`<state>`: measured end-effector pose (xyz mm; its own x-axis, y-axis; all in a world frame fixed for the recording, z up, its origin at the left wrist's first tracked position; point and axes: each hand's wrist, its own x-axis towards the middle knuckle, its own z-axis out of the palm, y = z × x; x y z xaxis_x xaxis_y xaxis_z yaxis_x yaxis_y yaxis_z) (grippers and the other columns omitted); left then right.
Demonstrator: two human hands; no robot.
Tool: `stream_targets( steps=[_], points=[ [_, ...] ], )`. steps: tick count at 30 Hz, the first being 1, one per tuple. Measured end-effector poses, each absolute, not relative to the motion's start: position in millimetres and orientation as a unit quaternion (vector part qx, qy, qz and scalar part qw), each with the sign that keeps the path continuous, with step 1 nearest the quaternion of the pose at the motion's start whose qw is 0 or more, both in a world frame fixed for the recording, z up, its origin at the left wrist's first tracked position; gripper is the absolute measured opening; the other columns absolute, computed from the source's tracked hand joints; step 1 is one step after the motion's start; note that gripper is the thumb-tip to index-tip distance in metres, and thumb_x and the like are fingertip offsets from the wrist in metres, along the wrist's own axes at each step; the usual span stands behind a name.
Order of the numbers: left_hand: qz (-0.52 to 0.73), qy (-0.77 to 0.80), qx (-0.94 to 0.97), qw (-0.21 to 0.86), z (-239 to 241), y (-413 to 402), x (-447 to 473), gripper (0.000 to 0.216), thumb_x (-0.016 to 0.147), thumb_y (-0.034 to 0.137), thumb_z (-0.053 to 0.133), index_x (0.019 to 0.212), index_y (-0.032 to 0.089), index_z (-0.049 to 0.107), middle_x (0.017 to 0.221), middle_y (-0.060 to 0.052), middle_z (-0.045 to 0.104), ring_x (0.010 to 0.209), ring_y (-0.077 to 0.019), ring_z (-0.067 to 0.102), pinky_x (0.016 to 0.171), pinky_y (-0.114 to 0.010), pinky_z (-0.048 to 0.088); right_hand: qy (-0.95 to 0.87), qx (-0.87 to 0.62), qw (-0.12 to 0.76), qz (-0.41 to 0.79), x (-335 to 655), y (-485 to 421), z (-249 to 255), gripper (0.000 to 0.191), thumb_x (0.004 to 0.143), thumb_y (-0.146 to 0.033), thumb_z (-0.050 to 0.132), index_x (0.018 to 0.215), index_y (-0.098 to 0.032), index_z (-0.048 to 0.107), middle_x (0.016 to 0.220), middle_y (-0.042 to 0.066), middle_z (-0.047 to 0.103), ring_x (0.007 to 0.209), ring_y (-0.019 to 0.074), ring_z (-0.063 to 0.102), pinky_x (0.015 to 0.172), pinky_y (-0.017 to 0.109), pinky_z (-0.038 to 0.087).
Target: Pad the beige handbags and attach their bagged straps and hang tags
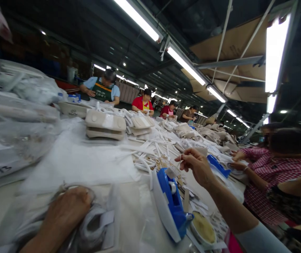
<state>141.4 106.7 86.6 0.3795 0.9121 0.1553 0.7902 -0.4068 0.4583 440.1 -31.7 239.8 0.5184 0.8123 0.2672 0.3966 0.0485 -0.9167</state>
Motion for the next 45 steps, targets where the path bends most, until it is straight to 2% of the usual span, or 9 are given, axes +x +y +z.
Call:
stream_targets(
  steps=[3, 6, 8, 12, 23, 28, 36, 40, 45],
  points=[
    [0.317, 0.545, 0.766, 0.127, 105, 93, 145, 0.027, 0.078, 0.024, 0.041, 0.053, 0.020, 0.051, 0.062, -0.006, 0.062, 0.066, -0.0216, 0.059, 0.064, -0.033, 0.041, -0.485, -0.622, 0.559, 0.256, 396, -15, 228, 0.025, 0.065, -0.036, 0.064, 0.072, -0.019, 0.047, 0.070, 0.002, 0.068, 0.047, 0.0099, 0.057, 0.043, 0.019, 0.037],
    [0.445, 0.397, 0.726, 0.341, 117, 82, 155, 0.023, 0.073, 0.036, 0.050, 0.075, 0.018, 0.064, 0.078, -0.005, 0.068, 0.065, -0.0171, 0.058, 0.063, -0.027, 0.044, -0.534, -0.604, 0.521, 0.280, 360, 4, 211, 0.025, 0.069, -0.039, 0.063, 0.072, -0.018, 0.048, 0.072, 0.003, 0.067, 0.049, 0.0100, 0.058, 0.044, 0.020, 0.038],
    [0.453, 0.333, 0.681, 0.470, 119, 79, 159, 0.034, 0.067, 0.039, 0.059, 0.092, 0.017, 0.067, 0.094, -0.006, 0.070, 0.068, -0.0158, 0.059, 0.064, -0.026, 0.046, -0.575, -0.605, 0.477, 0.274, 340, 14, 200, 0.023, 0.073, -0.039, 0.060, 0.074, -0.018, 0.051, 0.067, 0.001, 0.065, 0.050, 0.0104, 0.058, 0.046, 0.020, 0.039],
    [0.449, 0.283, 0.620, 0.578, 118, 81, 159, 0.037, 0.063, 0.033, 0.068, 0.096, 0.016, 0.068, 0.095, -0.007, 0.070, 0.081, -0.0178, 0.060, 0.068, -0.025, 0.045, -0.655, -0.617, 0.376, 0.220, 316, 26, 186, 0.017, 0.079, -0.035, 0.054, 0.080, -0.018, 0.056, 0.055, -0.002, 0.059, 0.051, 0.0118, 0.056, 0.048, 0.021, 0.038],
    [0.455, 0.243, 0.568, 0.641, 115, 82, 164, 0.027, 0.066, 0.034, 0.065, 0.083, 0.013, 0.070, 0.079, -0.006, 0.069, 0.068, -0.0158, 0.057, 0.062, -0.026, 0.040, -0.759, -0.565, 0.306, 0.104, 307, 38, 184, 0.011, 0.084, -0.024, 0.053, 0.076, -0.018, 0.058, 0.067, -0.002, 0.052, 0.051, 0.0085, 0.051, 0.052, 0.022, 0.040],
    [0.487, 0.231, 0.543, 0.644, 115, 83, 166, 0.025, 0.064, 0.031, 0.068, 0.082, 0.014, 0.070, 0.073, -0.003, 0.068, 0.067, -0.0147, 0.056, 0.063, -0.025, 0.041, -0.795, -0.524, 0.289, 0.100, 306, 37, 187, 0.010, 0.086, -0.019, 0.050, 0.083, -0.018, 0.059, 0.086, 0.003, 0.056, 0.057, 0.0079, 0.052, 0.057, 0.023, 0.044],
    [0.502, 0.252, 0.503, 0.657, 122, 81, 160, 0.015, 0.062, 0.030, 0.067, 0.066, 0.015, 0.070, 0.059, 0.001, 0.063, 0.057, -0.0108, 0.051, 0.056, -0.022, 0.039, -0.813, -0.518, 0.255, 0.076, 302, 41, 194, 0.017, 0.088, -0.021, 0.045, 0.095, -0.019, 0.060, 0.095, 0.007, 0.060, 0.067, 0.0115, 0.057, 0.063, 0.025, 0.045],
    [0.504, 0.274, 0.473, 0.668, 119, 83, 158, 0.018, 0.065, 0.032, 0.065, 0.070, 0.015, 0.069, 0.064, -0.003, 0.068, 0.060, -0.0125, 0.054, 0.055, -0.023, 0.039, -0.718, -0.618, 0.289, 0.141, 305, 45, 185, 0.022, 0.084, -0.023, 0.045, 0.102, -0.020, 0.059, 0.073, 0.001, 0.064, 0.052, 0.0105, 0.056, 0.056, 0.025, 0.044],
    [0.508, 0.283, 0.463, 0.669, 117, 86, 158, 0.018, 0.064, 0.031, 0.065, 0.069, 0.015, 0.068, 0.063, -0.002, 0.067, 0.057, -0.0112, 0.052, 0.054, -0.022, 0.038, -0.654, -0.659, 0.243, 0.282, 303, 46, 176, 0.023, 0.078, -0.021, 0.047, 0.096, -0.016, 0.062, 0.044, -0.007, 0.050, 0.042, 0.0104, 0.052, 0.045, 0.021, 0.038]
  ],
)
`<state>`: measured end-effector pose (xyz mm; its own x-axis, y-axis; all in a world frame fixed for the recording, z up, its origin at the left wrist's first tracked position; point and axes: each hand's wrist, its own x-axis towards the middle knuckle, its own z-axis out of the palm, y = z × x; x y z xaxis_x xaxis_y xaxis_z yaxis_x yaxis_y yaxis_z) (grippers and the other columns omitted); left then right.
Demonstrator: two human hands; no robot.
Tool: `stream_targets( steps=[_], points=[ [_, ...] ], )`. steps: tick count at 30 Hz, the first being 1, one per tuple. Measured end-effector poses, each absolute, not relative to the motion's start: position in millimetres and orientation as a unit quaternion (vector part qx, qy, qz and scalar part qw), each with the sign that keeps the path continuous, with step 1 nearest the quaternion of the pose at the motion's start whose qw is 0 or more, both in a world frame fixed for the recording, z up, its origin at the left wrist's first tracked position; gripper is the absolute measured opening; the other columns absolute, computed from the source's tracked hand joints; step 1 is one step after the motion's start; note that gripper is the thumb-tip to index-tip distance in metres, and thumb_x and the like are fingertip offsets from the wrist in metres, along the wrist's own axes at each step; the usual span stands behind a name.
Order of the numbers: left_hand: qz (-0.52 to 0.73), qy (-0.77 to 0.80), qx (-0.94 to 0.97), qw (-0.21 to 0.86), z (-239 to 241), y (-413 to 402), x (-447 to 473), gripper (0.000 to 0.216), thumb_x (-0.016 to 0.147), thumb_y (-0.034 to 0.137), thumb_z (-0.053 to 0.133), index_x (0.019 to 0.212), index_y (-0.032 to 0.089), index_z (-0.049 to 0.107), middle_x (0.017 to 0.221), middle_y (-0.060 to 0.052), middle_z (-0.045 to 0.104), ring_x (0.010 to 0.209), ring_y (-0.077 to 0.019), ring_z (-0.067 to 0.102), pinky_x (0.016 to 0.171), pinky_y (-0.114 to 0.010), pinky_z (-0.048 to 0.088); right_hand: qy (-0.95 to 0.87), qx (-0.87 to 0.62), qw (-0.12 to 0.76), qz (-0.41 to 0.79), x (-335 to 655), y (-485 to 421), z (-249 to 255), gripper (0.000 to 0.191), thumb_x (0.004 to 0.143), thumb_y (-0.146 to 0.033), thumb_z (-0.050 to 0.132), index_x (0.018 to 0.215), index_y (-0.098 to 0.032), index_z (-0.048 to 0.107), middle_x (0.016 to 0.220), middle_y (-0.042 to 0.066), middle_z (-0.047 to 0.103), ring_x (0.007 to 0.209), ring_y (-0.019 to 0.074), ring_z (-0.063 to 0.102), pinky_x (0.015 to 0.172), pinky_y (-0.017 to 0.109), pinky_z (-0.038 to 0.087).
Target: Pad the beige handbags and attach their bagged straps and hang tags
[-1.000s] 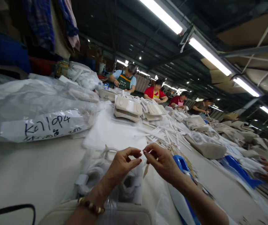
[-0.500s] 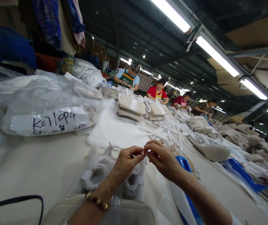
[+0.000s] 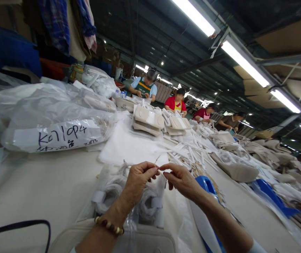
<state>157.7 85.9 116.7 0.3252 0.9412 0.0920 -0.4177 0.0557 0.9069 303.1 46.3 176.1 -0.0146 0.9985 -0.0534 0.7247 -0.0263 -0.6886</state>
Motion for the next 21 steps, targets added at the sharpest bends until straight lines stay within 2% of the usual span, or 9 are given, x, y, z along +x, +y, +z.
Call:
stream_targets(
  steps=[5, 8, 11, 14, 21],
  points=[
    [0.507, 0.280, 0.466, 0.669, 117.4, 85.9, 157.7, 0.015, 0.063, 0.029, 0.065, 0.067, 0.015, 0.068, 0.061, 0.000, 0.065, 0.055, -0.0101, 0.050, 0.052, -0.021, 0.037, -0.662, -0.628, 0.261, 0.315, 296.8, 47.7, 170.4, 0.018, 0.077, -0.031, 0.050, 0.081, -0.016, 0.060, 0.051, -0.005, 0.053, 0.039, 0.0082, 0.051, 0.040, 0.018, 0.037],
    [0.510, 0.282, 0.464, 0.667, 117.8, 85.6, 157.0, 0.017, 0.063, 0.031, 0.065, 0.068, 0.015, 0.068, 0.060, 0.000, 0.064, 0.055, -0.0104, 0.051, 0.053, -0.022, 0.037, -0.642, -0.637, 0.285, 0.319, 294.1, 48.0, 169.0, 0.016, 0.077, -0.033, 0.052, 0.078, -0.017, 0.056, 0.052, -0.006, 0.052, 0.038, 0.0074, 0.051, 0.037, 0.016, 0.034],
    [0.512, 0.288, 0.463, 0.664, 118.5, 86.0, 155.6, 0.018, 0.063, 0.031, 0.065, 0.068, 0.015, 0.068, 0.059, -0.001, 0.064, 0.055, -0.0110, 0.052, 0.053, -0.022, 0.037, -0.607, -0.632, 0.325, 0.354, 292.6, 47.4, 168.3, 0.016, 0.076, -0.034, 0.052, 0.078, -0.018, 0.051, 0.064, -0.004, 0.059, 0.036, 0.0056, 0.052, 0.034, 0.015, 0.030],
    [0.518, 0.297, 0.459, 0.657, 118.6, 87.4, 154.4, 0.018, 0.062, 0.032, 0.065, 0.067, 0.015, 0.067, 0.059, -0.001, 0.064, 0.055, -0.0111, 0.051, 0.053, -0.023, 0.037, -0.597, -0.614, 0.327, 0.398, 292.4, 46.6, 167.4, 0.019, 0.075, -0.036, 0.054, 0.077, -0.016, 0.051, 0.074, 0.000, 0.066, 0.038, 0.0051, 0.053, 0.035, 0.015, 0.030],
    [0.522, 0.320, 0.453, 0.648, 118.0, 88.4, 155.0, 0.019, 0.061, 0.034, 0.064, 0.065, 0.015, 0.066, 0.059, -0.002, 0.065, 0.054, -0.0116, 0.051, 0.052, -0.023, 0.037, -0.568, -0.630, 0.338, 0.408, 294.7, 48.2, 166.3, 0.009, 0.068, -0.022, 0.053, 0.075, -0.016, 0.052, 0.062, -0.003, 0.065, 0.036, 0.0052, 0.051, 0.035, 0.015, 0.031]
  ],
)
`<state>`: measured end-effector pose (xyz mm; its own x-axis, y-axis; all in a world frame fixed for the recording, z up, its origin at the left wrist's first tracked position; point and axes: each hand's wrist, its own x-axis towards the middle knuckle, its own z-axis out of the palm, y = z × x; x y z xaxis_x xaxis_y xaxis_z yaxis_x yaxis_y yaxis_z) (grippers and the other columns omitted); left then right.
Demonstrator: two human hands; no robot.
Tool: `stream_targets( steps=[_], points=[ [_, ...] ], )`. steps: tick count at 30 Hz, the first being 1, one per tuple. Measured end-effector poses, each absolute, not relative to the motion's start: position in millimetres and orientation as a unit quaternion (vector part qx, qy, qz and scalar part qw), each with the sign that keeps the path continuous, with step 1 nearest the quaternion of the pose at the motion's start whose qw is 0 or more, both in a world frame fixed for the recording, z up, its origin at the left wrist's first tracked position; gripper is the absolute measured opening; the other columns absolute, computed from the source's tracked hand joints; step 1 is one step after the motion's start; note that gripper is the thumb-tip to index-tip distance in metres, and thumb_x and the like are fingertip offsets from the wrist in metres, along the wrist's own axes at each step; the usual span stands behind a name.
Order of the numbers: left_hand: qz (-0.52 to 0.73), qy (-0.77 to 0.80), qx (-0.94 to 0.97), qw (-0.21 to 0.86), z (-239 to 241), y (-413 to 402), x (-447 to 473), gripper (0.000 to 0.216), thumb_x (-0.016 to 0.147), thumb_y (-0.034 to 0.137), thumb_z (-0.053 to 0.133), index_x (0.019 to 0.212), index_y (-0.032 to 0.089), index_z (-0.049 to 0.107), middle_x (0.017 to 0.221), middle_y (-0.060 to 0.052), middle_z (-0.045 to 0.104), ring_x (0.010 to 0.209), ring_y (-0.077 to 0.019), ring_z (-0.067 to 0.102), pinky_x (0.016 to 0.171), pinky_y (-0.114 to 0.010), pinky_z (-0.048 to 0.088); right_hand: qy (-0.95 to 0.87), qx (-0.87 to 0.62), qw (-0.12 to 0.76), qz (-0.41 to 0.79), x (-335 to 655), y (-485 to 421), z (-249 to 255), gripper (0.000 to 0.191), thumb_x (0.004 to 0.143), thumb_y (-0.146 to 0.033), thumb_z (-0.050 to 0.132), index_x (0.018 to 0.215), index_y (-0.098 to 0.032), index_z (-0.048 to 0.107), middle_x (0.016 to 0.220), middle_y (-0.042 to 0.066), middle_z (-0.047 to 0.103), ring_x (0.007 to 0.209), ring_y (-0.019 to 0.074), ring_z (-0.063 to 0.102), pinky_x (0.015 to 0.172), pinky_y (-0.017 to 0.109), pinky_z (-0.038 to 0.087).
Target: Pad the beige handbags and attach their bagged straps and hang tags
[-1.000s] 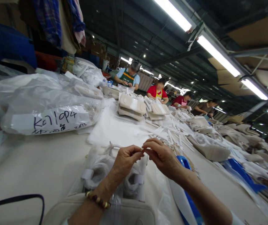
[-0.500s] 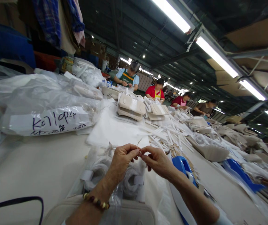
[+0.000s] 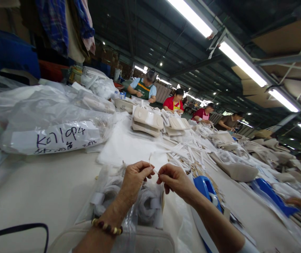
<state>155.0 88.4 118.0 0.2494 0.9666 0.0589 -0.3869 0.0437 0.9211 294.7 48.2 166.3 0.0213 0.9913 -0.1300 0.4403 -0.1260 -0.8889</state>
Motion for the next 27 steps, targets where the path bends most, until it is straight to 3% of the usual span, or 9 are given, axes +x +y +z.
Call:
stream_targets(
  steps=[5, 9, 13, 17, 19, 23, 27],
  points=[
    [0.511, 0.325, 0.470, 0.642, 119, 87, 156, 0.019, 0.059, 0.034, 0.066, 0.063, 0.015, 0.066, 0.057, -0.001, 0.064, 0.054, -0.0116, 0.050, 0.053, -0.023, 0.036, -0.552, -0.665, 0.331, 0.379, 289, 47, 165, 0.010, 0.065, -0.012, 0.046, 0.073, -0.018, 0.047, 0.056, -0.007, 0.061, 0.031, 0.0051, 0.046, 0.031, 0.015, 0.031],
    [0.505, 0.336, 0.492, 0.625, 117, 87, 156, 0.021, 0.061, 0.037, 0.065, 0.062, 0.016, 0.065, 0.056, -0.001, 0.063, 0.054, -0.0121, 0.050, 0.054, -0.023, 0.037, -0.506, -0.684, 0.337, 0.404, 280, 47, 163, 0.009, 0.072, -0.012, 0.042, 0.076, -0.019, 0.043, 0.053, -0.007, 0.059, 0.030, 0.0042, 0.042, 0.030, 0.014, 0.024],
    [0.500, 0.336, 0.533, 0.594, 116, 88, 155, 0.023, 0.062, 0.040, 0.063, 0.059, 0.017, 0.064, 0.057, -0.001, 0.062, 0.055, -0.0132, 0.049, 0.054, -0.024, 0.038, -0.526, -0.722, 0.311, 0.325, 278, 50, 159, 0.006, 0.078, -0.019, 0.049, 0.073, -0.019, 0.046, 0.044, -0.009, 0.050, 0.031, 0.0050, 0.037, 0.034, 0.016, 0.027],
    [0.492, 0.341, 0.575, 0.558, 115, 90, 154, 0.026, 0.064, 0.043, 0.059, 0.061, 0.018, 0.063, 0.058, -0.001, 0.062, 0.057, -0.0152, 0.052, 0.056, -0.025, 0.041, -0.569, -0.740, 0.279, 0.227, 282, 53, 158, 0.011, 0.077, -0.020, 0.058, 0.066, -0.018, 0.055, 0.045, -0.007, 0.050, 0.040, 0.0067, 0.044, 0.042, 0.018, 0.030],
    [0.454, 0.390, 0.640, 0.482, 114, 91, 152, 0.026, 0.070, 0.041, 0.052, 0.063, 0.018, 0.062, 0.059, -0.002, 0.062, 0.059, -0.0169, 0.056, 0.057, -0.026, 0.041, -0.595, -0.742, 0.252, 0.179, 285, 52, 163, 0.016, 0.078, -0.022, 0.060, 0.063, -0.018, 0.058, 0.047, -0.005, 0.052, 0.046, 0.0086, 0.048, 0.046, 0.019, 0.032],
    [0.253, 0.520, 0.785, 0.224, 111, 90, 147, 0.026, 0.077, 0.021, 0.041, 0.069, 0.014, 0.065, 0.073, -0.012, 0.069, 0.074, -0.0255, 0.064, 0.070, -0.034, 0.043, -0.620, -0.756, 0.198, 0.067, 301, 53, 180, 0.022, 0.086, -0.027, 0.053, 0.067, -0.018, 0.060, 0.060, 0.002, 0.060, 0.060, 0.0149, 0.056, 0.056, 0.024, 0.035],
    [0.166, 0.518, 0.821, 0.175, 106, 89, 145, 0.032, 0.076, 0.005, 0.038, 0.083, 0.008, 0.069, 0.087, -0.020, 0.070, 0.089, -0.0320, 0.064, 0.082, -0.043, 0.043, -0.631, -0.764, 0.128, -0.037, 314, 68, 190, 0.024, 0.092, -0.028, 0.043, 0.084, -0.016, 0.063, 0.078, 0.014, 0.067, 0.077, 0.0253, 0.062, 0.065, 0.031, 0.037]
  ],
)
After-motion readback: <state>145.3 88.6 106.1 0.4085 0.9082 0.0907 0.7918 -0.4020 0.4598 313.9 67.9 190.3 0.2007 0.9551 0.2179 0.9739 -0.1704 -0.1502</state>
